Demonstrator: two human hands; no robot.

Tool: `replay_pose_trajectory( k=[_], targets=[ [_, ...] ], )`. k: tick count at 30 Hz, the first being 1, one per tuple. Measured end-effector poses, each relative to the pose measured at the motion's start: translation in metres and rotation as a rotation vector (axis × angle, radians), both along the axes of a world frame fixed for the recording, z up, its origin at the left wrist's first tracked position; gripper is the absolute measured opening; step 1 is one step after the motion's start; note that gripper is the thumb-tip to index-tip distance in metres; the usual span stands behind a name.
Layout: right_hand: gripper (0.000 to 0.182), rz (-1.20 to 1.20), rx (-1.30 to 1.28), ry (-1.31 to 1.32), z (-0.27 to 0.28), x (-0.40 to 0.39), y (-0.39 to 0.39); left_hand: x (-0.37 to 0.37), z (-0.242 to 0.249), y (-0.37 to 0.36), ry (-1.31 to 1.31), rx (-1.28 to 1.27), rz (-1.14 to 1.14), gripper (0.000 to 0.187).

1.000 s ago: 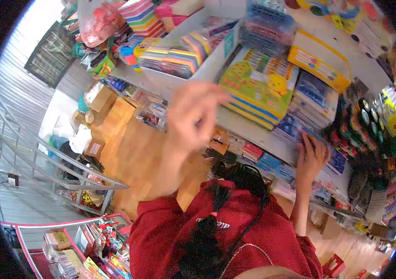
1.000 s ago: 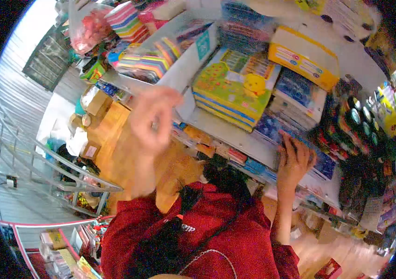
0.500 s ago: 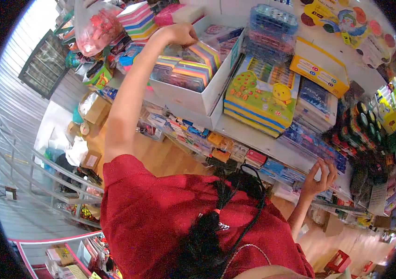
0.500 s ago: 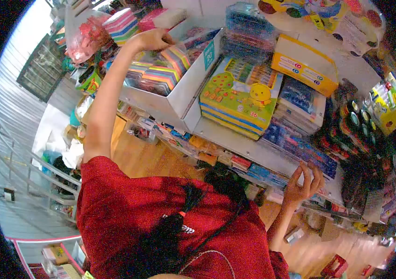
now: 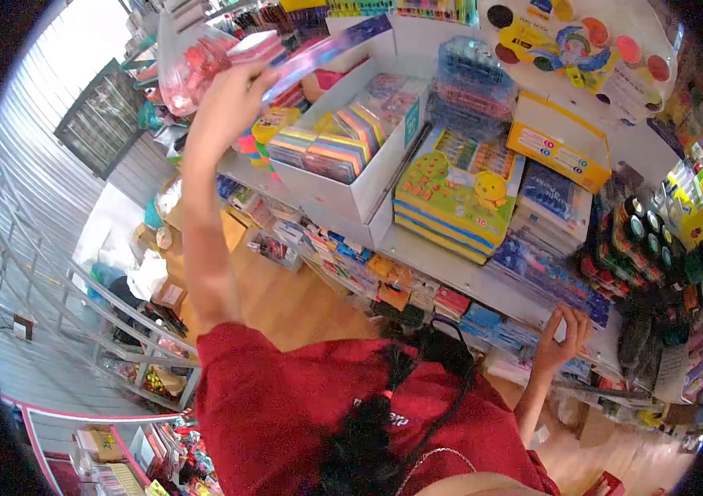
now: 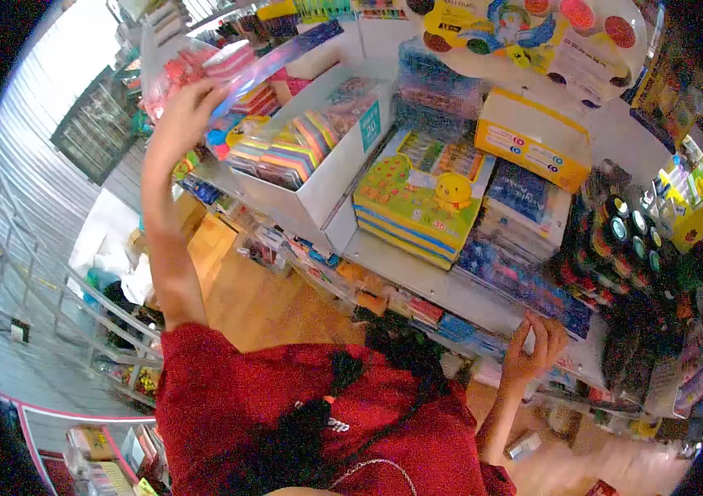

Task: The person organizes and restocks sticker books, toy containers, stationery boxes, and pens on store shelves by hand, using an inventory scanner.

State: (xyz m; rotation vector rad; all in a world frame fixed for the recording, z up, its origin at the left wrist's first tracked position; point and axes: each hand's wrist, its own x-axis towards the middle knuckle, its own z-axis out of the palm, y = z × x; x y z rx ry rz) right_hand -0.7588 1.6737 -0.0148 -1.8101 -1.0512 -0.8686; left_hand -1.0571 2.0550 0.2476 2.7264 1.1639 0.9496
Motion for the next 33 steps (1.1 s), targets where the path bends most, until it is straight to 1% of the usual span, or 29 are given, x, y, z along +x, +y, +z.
replay_pose_trajectory(
  k=[2,4,6,7,8,11,12,14,17,20,21,24,25,28,31,33],
  targets=[
    [0.008,0.05,-0.019,0.0,0.007,-0.004,0.001,-0.029,-0.012,-0.044,-0.174,-0.041,-0.097,0.027],
    [0.008,0.143,-0.034,0.054,0.021,-0.013,0.002,-0.046,-0.034,-0.103,-0.537,-0.405,-0.094,0.023],
    [0.01,0.252,-0.017,0.095,0.032,-0.021,0.004,-0.075,-0.072,-0.137,-0.535,-0.534,-0.024,0.022],
    [0.012,0.317,0.007,0.114,0.035,-0.025,0.003,-0.076,-0.089,-0.157,-0.541,-0.59,-0.06,0.022],
    [0.014,0.376,0.026,0.139,0.038,-0.029,0.0,-0.072,-0.105,-0.174,-0.542,-0.656,-0.098,0.022],
    [0.014,0.447,0.034,0.088,0.05,-0.036,-0.011,-0.045,-0.149,-0.209,-0.498,-0.891,-0.17,0.018],
    [0.015,0.466,0.032,0.051,0.055,-0.036,-0.015,-0.033,-0.157,-0.217,-0.345,-0.884,-0.25,0.018],
    [0.024,0.545,0.002,-0.085,0.062,-0.035,-0.022,-0.001,-0.169,-0.222,-0.059,-0.834,-0.426,0.018],
    [0.043,0.634,-0.322,-0.123,0.073,-0.035,-0.035,0.044,-0.177,-0.234,0.202,-0.703,-0.635,0.021],
    [0.057,0.573,-0.601,-0.058,0.065,-0.032,-0.05,0.082,-0.179,-0.248,0.241,-0.648,-0.768,0.024],
    [0.06,0.551,-0.583,-0.03,0.058,-0.029,-0.055,0.093,-0.172,-0.254,0.307,-0.615,-0.752,0.023],
    [0.06,0.357,-0.726,-0.027,0.05,-0.016,-0.079,0.124,-0.177,-0.263,0.282,-0.472,-0.814,0.024],
    [0.059,0.328,-0.665,-0.007,0.043,-0.01,-0.083,0.135,-0.172,-0.269,0.316,-0.46,-0.792,0.021],
    [0.058,0.18,-0.706,0.111,0.049,0.015,-0.092,0.174,-0.172,-0.292,-0.114,0.149,-0.491,0.026],
    [0.057,0.124,-0.611,0.118,0.053,0.036,-0.087,0.194,-0.194,-0.294,-0.106,0.05,-0.64,0.035],
    [0.055,0.095,-0.639,0.075,0.056,0.046,-0.076,0.209,-0.213,-0.29,-0.171,0.058,-0.616,0.037]
  ],
)
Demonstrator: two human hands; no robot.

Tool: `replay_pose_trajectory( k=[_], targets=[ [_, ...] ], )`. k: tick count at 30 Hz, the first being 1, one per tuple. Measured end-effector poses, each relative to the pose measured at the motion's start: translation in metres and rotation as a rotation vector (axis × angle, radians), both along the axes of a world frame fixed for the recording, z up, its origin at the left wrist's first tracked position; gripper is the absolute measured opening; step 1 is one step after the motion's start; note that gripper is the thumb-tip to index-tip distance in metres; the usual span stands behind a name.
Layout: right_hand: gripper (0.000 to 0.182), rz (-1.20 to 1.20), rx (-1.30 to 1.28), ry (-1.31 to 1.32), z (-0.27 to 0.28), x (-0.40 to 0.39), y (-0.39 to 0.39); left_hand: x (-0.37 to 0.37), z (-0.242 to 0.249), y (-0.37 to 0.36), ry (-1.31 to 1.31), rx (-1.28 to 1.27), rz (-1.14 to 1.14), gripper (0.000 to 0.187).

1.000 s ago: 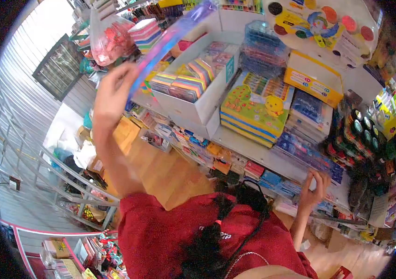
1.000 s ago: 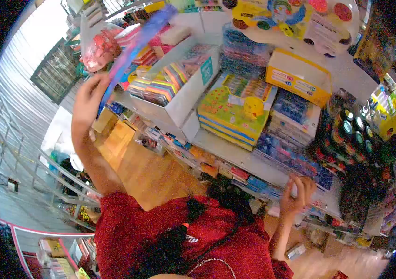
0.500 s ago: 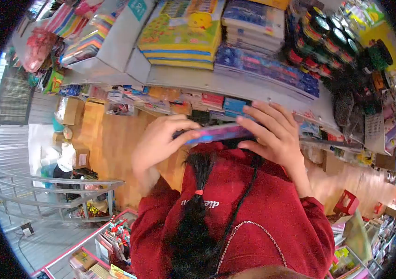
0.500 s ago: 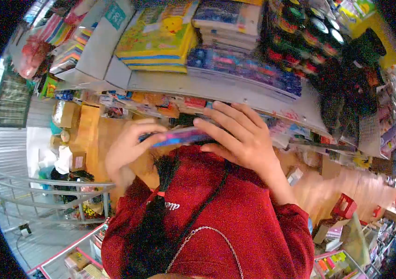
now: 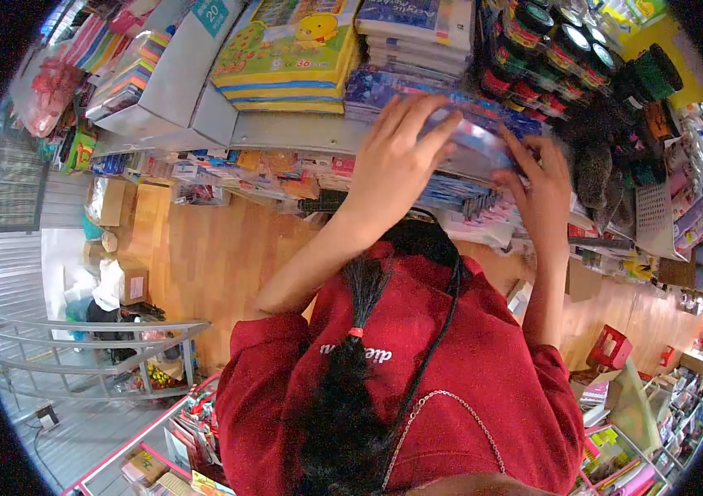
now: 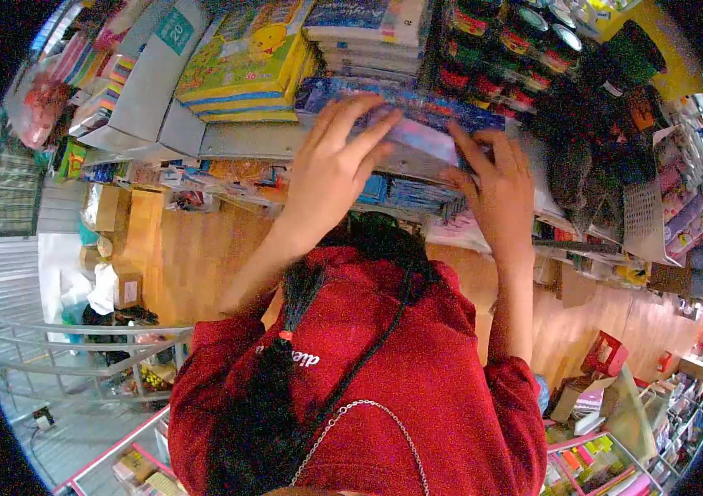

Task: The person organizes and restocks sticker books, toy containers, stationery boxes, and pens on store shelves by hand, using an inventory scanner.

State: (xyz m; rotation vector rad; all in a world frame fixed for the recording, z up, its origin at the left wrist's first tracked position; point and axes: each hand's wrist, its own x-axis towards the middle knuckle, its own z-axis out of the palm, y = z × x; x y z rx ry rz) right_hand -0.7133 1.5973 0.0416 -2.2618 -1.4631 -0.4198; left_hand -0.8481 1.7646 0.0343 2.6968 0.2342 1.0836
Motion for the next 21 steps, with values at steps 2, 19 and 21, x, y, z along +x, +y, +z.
replay_pose_trajectory(
  k=[2,19,21],
  targets=[
    [0.053,0.008,-0.032,-0.046,-0.002,0.008,0.01,0.01,-0.021,0.009,-0.021,-0.018,0.009,0.04],
    [0.04,0.127,-0.072,-0.05,-0.001,0.023,0.048,0.004,-0.032,0.026,-0.016,-0.039,0.12,0.041],
    [0.04,0.117,-0.092,-0.021,0.0,0.022,0.049,0.004,-0.032,0.026,-0.014,-0.036,0.132,0.041]
  ],
)
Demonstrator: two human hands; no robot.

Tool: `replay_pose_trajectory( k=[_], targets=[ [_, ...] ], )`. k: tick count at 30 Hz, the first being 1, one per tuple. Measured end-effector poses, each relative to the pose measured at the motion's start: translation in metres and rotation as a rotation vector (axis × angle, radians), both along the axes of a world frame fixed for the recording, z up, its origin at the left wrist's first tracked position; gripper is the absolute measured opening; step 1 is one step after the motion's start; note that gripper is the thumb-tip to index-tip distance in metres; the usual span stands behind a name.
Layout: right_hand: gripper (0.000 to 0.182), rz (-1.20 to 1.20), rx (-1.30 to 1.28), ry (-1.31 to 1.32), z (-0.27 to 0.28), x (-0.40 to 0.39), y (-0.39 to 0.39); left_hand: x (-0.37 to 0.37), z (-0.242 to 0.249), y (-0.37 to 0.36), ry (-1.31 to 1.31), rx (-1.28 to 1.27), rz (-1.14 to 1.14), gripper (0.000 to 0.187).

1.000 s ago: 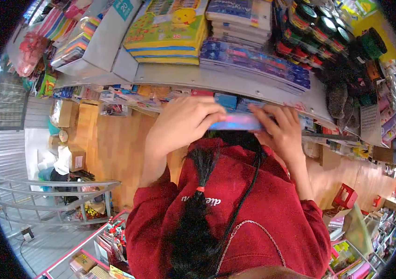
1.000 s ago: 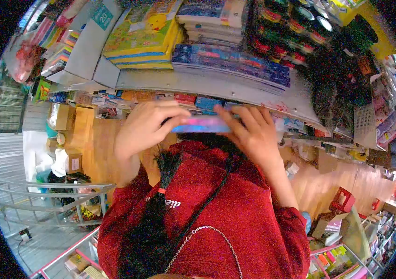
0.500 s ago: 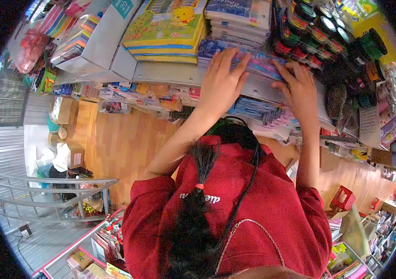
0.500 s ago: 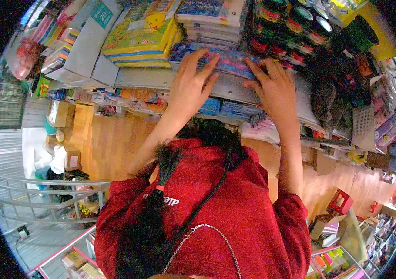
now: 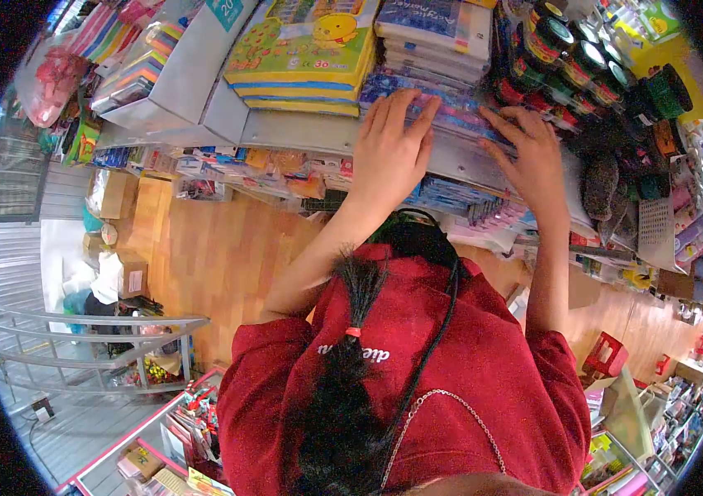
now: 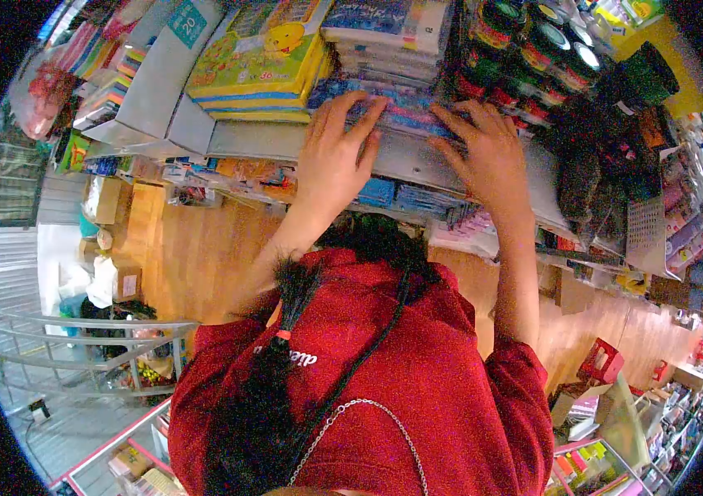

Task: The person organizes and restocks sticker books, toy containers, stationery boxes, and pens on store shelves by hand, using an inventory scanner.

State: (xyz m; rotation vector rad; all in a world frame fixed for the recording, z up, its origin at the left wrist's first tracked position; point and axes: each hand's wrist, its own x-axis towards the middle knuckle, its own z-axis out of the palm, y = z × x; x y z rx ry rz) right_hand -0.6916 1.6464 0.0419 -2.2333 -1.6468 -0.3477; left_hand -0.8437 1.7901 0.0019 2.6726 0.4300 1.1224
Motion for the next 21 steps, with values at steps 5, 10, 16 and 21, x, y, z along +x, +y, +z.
replay_pose_trajectory(
  k=[5,10,16,21],
  targets=[
    [0.039,-0.057,-0.055,0.057,-0.005,0.004,0.002,-0.002,-0.001,0.004,0.031,-0.019,-0.034,0.047],
    [0.042,-0.095,-0.094,-0.011,-0.005,-0.002,0.002,-0.02,0.008,0.004,-0.104,-0.136,-0.166,0.047],
    [0.045,-0.301,-0.141,-0.267,-0.01,-0.031,0.007,-0.101,0.057,0.051,-0.248,-0.141,-0.313,0.032],
    [0.041,-0.264,0.119,-0.259,-0.008,-0.054,0.018,-0.188,0.092,0.109,-0.467,-0.02,0.011,0.017]
  ],
)
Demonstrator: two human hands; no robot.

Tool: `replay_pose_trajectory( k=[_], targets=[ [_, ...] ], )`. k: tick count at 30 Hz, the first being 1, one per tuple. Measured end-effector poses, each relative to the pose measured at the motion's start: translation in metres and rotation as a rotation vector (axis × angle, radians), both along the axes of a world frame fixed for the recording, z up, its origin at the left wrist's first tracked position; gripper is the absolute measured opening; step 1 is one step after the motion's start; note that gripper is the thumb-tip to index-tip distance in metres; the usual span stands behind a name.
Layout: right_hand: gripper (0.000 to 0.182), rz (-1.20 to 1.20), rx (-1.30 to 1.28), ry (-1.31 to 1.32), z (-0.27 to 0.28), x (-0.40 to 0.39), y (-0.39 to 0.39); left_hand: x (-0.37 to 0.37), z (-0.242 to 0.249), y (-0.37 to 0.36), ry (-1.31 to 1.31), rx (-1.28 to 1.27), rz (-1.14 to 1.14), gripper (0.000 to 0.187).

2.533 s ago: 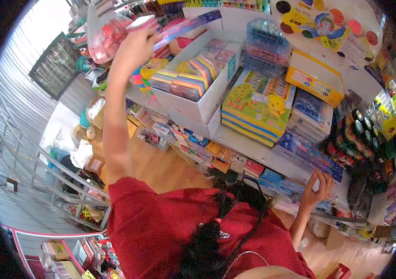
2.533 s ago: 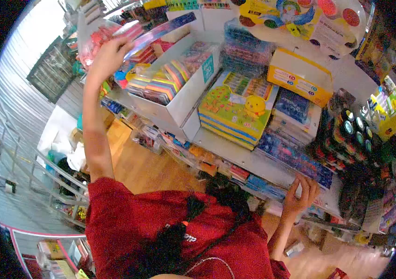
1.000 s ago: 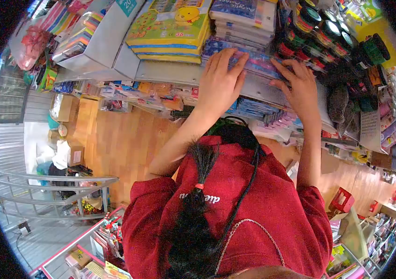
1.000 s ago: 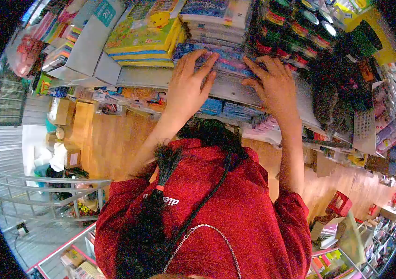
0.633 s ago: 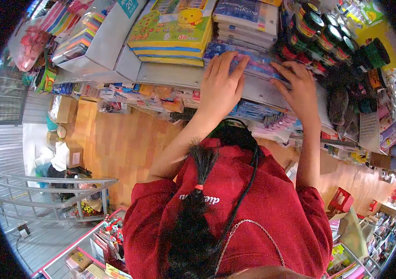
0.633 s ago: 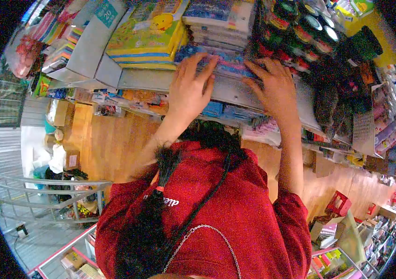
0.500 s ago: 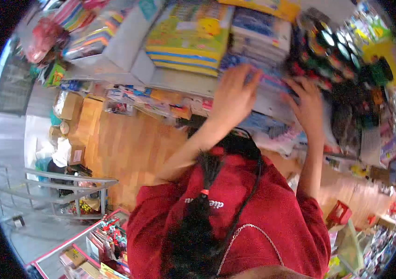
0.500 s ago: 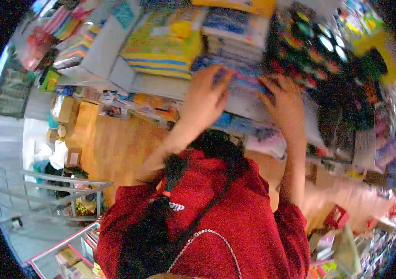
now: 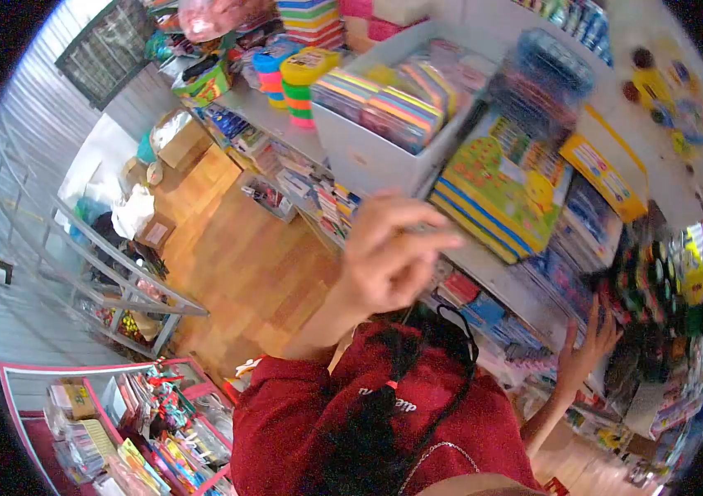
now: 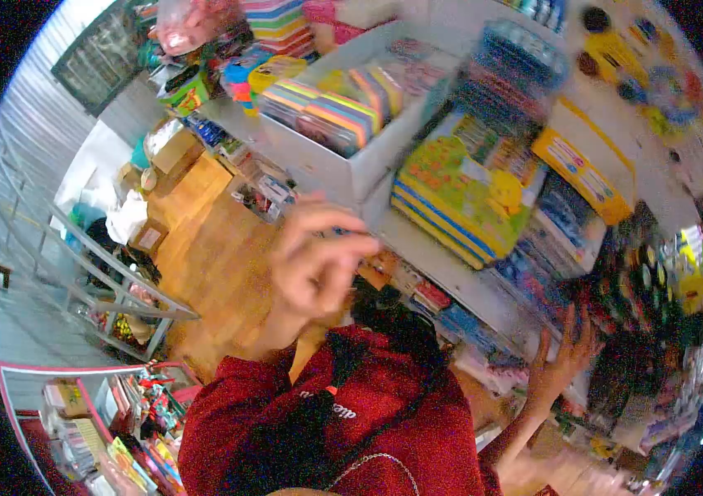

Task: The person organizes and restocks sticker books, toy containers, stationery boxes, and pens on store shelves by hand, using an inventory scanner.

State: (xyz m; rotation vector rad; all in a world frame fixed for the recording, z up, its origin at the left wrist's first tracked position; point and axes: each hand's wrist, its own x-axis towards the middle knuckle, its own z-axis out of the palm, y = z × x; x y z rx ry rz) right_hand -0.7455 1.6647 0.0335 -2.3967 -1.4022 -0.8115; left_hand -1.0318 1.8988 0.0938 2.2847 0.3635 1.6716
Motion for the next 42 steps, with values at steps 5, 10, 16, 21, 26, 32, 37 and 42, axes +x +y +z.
replay_pose_trajectory(
  k=[5,10,16,21,26,32,37,42],
  targets=[
    [0.024,0.083,0.28,0.107,-0.035,-0.023,0.027,-0.068,-0.011,0.073,-0.287,-0.252,0.432,0.012],
    [0.021,0.131,0.284,0.067,-0.041,-0.054,0.082,-0.105,-0.048,0.14,-0.149,-0.543,0.426,0.011],
    [0.021,0.15,0.234,0.069,-0.036,-0.082,0.129,-0.111,-0.083,0.183,0.244,-0.604,0.341,0.023],
    [0.021,0.135,0.294,0.102,-0.032,-0.093,0.154,-0.097,-0.097,0.181,0.488,-0.737,0.179,0.03],
    [0.016,0.117,0.404,0.148,-0.029,-0.098,0.164,-0.089,-0.11,0.18,0.4,-0.761,0.107,0.026],
    [0.019,0.112,0.424,0.199,-0.02,-0.111,0.169,-0.124,-0.114,0.176,0.147,-0.946,-0.138,0.021],
    [0.023,0.157,0.533,0.261,-0.015,-0.106,0.167,-0.156,-0.112,0.132,-0.186,-1.205,-0.089,0.023],
    [0.028,0.375,0.624,0.474,0.011,-0.121,0.159,-0.182,-0.107,0.083,-0.294,-1.161,-0.175,0.034]
  ],
)
